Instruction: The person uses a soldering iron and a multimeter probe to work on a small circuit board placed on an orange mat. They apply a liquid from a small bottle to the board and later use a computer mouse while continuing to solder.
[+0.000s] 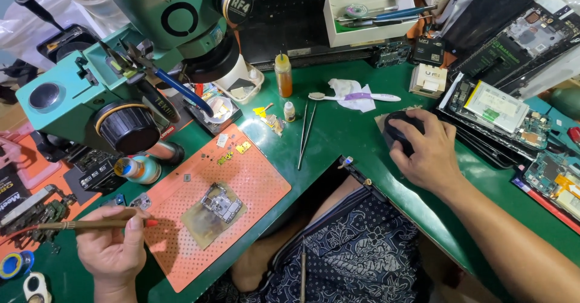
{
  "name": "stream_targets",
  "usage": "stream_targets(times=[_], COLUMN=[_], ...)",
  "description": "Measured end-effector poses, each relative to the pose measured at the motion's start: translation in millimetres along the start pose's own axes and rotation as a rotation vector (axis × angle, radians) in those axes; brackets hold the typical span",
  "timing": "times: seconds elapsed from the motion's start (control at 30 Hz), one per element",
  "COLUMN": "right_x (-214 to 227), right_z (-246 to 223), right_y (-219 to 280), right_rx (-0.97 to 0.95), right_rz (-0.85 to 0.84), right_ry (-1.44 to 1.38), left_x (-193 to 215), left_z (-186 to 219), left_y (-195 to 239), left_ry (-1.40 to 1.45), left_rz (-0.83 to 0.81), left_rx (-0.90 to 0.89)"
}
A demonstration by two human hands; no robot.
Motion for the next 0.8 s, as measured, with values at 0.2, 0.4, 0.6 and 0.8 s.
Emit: stream_targets(times=[0.2,0.4,0.6,0.8], right_x=[-1.6,-2.2,-2.1,4.1], right_z=[0.2,0.3,-2.8,-7.9], right_y=[0.9,0.5,-0.4,-1.3], right_rx=[0.002,0.009,0.036,0.076], right_rz=[-0.013,-0.010,-0.023,0.035], right_ry=[-0.005,0.007,-0.028,-0.011], left_x=[-0.9,-2.1,-1.8,-1.8], left_z=[4.1,11.1,9.7,10.5], left_y=[-0.3,-3.3,-2.6,-2.7], left_ry=[-0.017,-0.040,-0.043,-0.041], left_rz=[0.004,-0.014,-0.016,-0.024], left_rx=[-0.008,-0.062,-0.066,-0.073])
Point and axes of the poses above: each hand's wrist, its own y-axis away from the middle knuckle, its own x-axis out of the back of the hand, z = x × y, the point moved 8 cm from there along -y, towards the middle knuckle, and after that the axes turned 3 degrees about -z, right-handed, at the moved point
